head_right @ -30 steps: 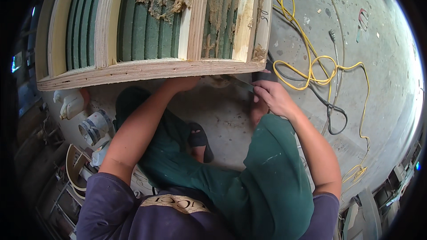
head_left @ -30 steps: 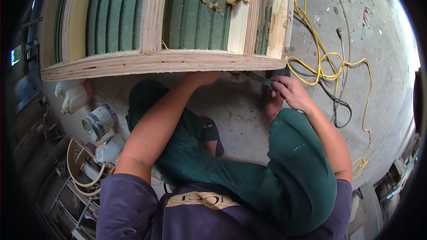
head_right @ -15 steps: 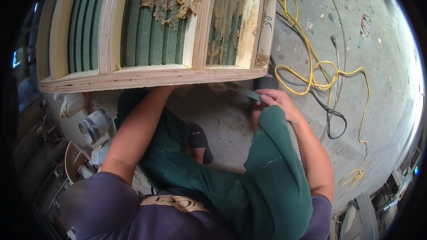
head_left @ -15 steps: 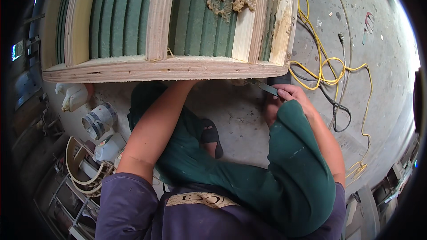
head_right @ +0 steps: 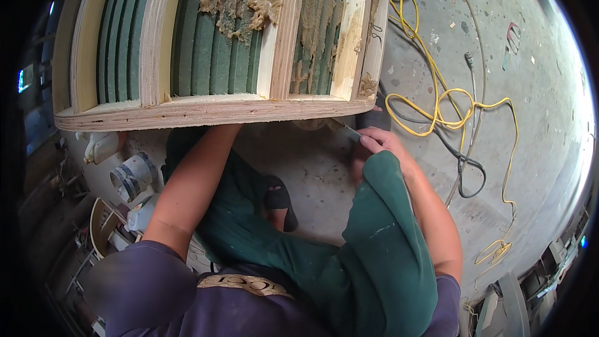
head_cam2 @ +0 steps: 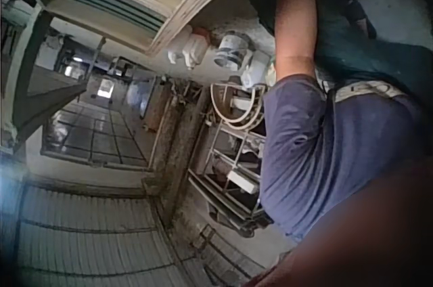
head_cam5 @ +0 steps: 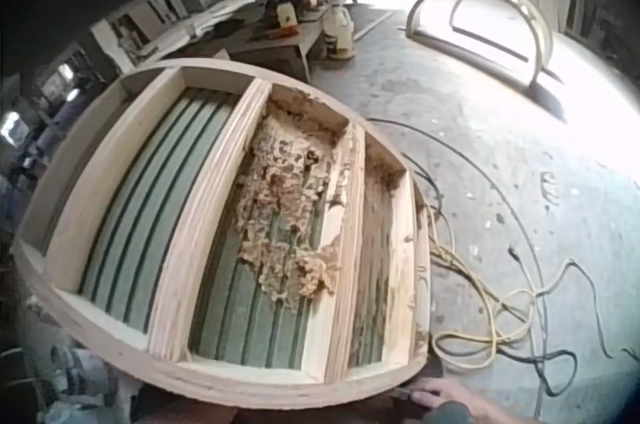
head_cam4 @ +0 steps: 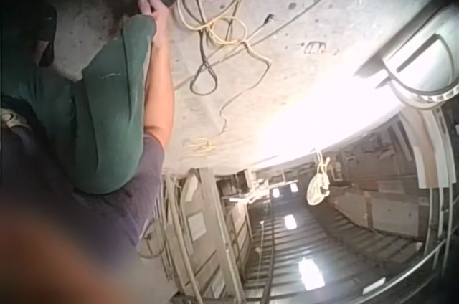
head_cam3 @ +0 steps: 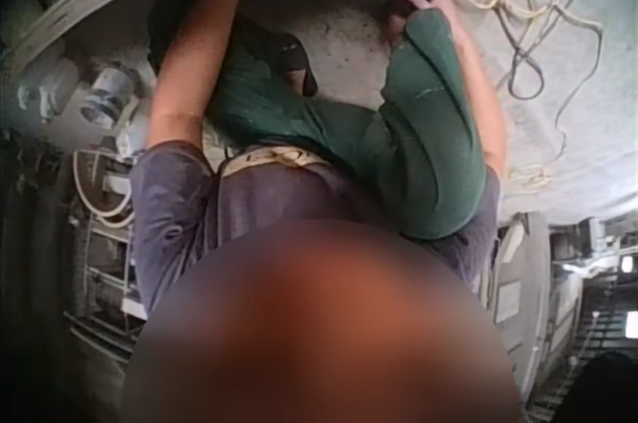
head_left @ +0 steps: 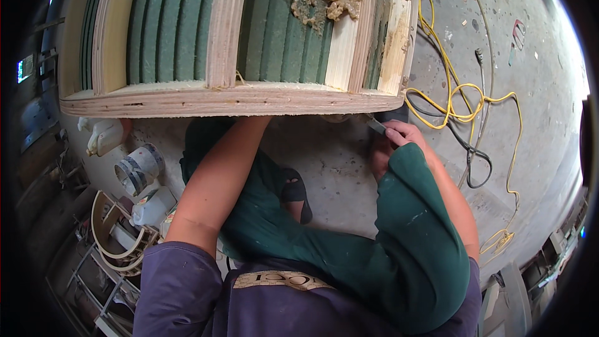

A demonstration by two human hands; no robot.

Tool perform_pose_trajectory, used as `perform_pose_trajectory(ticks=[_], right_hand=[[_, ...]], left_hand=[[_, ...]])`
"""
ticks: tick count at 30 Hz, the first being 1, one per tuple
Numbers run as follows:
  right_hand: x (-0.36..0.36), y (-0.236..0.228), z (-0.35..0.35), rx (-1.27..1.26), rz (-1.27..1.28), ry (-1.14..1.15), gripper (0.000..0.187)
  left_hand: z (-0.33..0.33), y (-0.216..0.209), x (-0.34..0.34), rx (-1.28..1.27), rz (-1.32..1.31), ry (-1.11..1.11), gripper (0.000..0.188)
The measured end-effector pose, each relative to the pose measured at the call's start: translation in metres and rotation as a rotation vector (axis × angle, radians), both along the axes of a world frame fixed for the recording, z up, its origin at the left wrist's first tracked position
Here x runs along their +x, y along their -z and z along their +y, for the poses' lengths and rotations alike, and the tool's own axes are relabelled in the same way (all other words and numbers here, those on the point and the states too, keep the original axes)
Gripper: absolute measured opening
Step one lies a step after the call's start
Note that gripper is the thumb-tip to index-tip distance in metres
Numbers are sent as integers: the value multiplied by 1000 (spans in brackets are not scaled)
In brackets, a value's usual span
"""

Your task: Applying an adhesive or filler mixture to the joints of a curved wooden frame using a manual spatula.

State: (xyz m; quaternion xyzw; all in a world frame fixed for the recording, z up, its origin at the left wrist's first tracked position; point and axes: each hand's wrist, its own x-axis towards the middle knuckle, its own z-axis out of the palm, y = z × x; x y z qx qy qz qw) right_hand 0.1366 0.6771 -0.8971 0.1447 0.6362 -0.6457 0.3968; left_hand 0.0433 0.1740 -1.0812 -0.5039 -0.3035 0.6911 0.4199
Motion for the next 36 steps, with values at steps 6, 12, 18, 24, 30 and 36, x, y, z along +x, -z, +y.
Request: perform_pose_trajectory(ticks=[6, 12, 18, 24, 30, 36], right_hand=[[-7, -7, -15, -72, -137, 57, 30], [1, -3, -10, -34, -58, 87, 33], [-9, -13, -20, -166, -279, 77, 36], [-23, -53, -18, -34, -67, -116, 55], [-35, -66, -18, -109, 476, -293, 43], [-54, -124, -6, -195, 670, -313, 40]], left_hand=[[-13, -33, 5, -537, 439, 88, 67], [57, -188, 8, -1277, 1602, 975, 48], [101, -391, -27, -1095, 2300, 1766, 33], [91, -541, -75, -687, 2646, 1072, 28], [68, -577, -159, -2232, 2819, 589, 46], [111, -517, -255, -2178, 2542, 780, 39]])
